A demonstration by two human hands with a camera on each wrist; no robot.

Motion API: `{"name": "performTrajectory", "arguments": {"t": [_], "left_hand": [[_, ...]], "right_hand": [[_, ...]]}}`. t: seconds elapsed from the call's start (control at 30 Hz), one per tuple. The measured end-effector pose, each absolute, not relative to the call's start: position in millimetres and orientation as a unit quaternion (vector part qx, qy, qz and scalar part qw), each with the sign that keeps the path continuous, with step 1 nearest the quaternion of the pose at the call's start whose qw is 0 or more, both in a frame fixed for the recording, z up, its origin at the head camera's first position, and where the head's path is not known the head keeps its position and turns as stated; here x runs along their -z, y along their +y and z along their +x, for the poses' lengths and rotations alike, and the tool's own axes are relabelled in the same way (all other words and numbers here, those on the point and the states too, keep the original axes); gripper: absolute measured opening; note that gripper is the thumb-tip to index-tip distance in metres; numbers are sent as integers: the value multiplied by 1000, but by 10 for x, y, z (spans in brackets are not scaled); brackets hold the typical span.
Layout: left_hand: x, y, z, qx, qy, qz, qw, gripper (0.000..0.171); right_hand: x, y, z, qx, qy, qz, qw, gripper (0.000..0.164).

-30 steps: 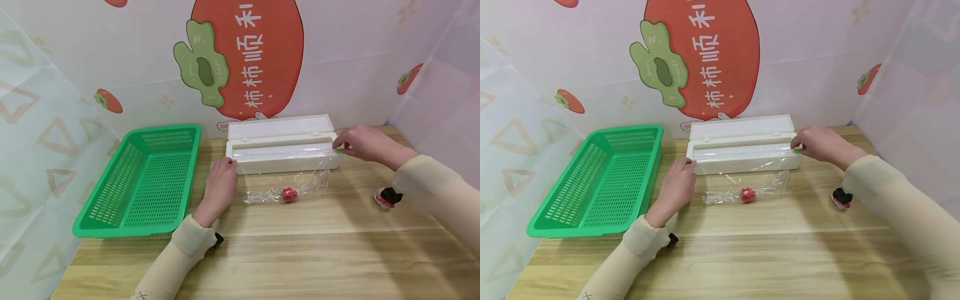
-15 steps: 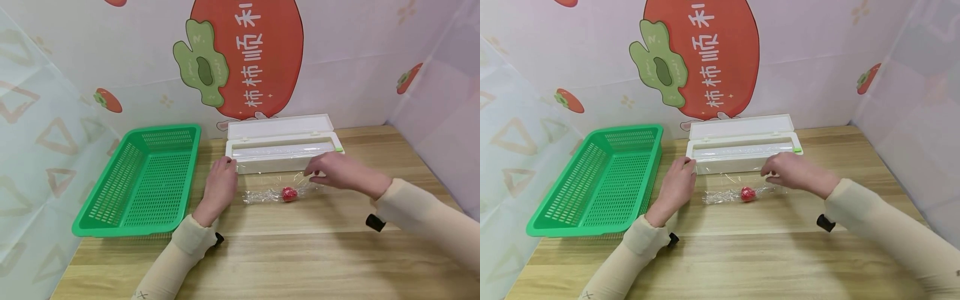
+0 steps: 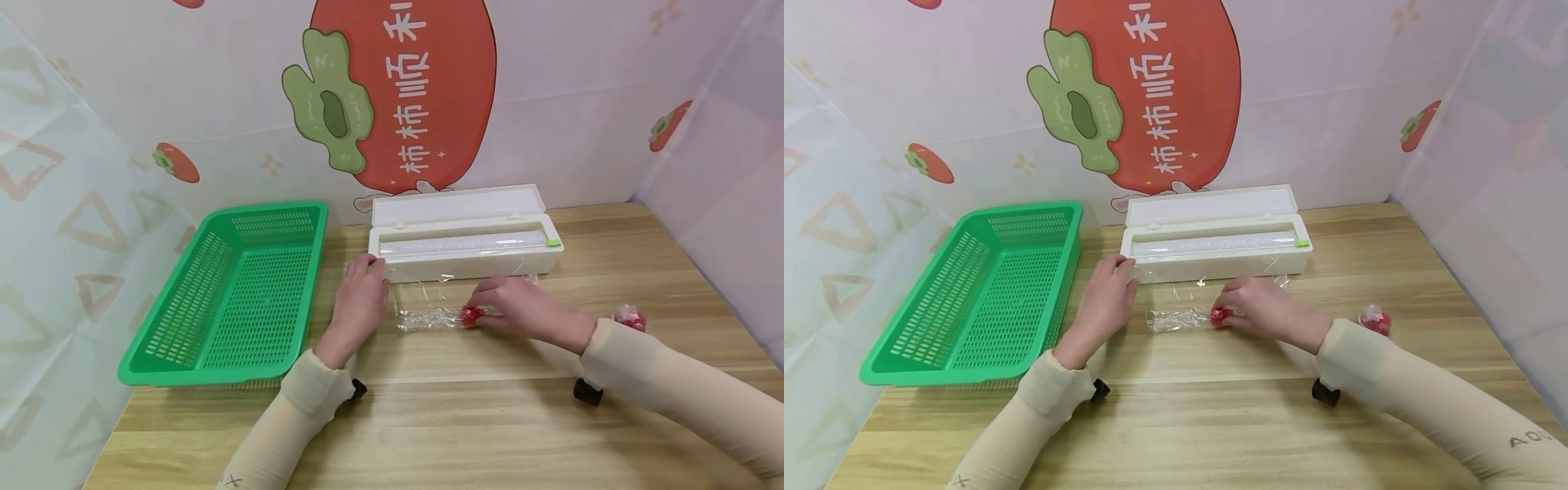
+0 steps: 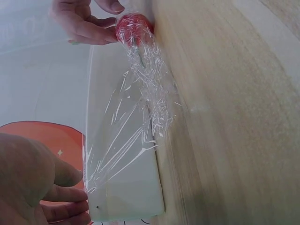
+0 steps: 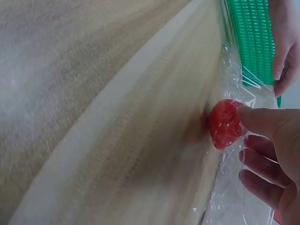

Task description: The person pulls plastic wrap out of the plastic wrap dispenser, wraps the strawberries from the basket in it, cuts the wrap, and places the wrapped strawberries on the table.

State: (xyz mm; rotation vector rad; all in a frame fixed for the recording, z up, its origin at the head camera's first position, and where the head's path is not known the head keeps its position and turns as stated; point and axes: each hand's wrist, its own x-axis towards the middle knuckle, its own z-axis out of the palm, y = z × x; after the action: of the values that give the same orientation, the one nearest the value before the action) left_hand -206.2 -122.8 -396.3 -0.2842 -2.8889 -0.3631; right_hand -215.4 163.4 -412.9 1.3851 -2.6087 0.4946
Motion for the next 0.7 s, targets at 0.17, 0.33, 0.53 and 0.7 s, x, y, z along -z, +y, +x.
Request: {"name": "performTrajectory", "arguments": {"t": [0.17, 0.33, 0.53, 0.7], "left_hand": [[3941, -1219, -2062, 129, -981, -94, 106, 39], [3935, -1212, -2066, 125, -982, -93, 108, 39], [3950, -1213, -2052, 133, -981, -89, 107, 38], [3970, -1213, -2040, 145, -979, -90, 108, 37]], "right_hand": [[4176, 1596, -2149, -179, -865, 461, 85, 20], [4220, 1568, -2132, -180, -876, 439, 86, 29], [4262, 1522, -2106, -179, -886, 419, 86, 31], [4275, 1518, -2102, -175, -887, 419, 86, 31]]}}
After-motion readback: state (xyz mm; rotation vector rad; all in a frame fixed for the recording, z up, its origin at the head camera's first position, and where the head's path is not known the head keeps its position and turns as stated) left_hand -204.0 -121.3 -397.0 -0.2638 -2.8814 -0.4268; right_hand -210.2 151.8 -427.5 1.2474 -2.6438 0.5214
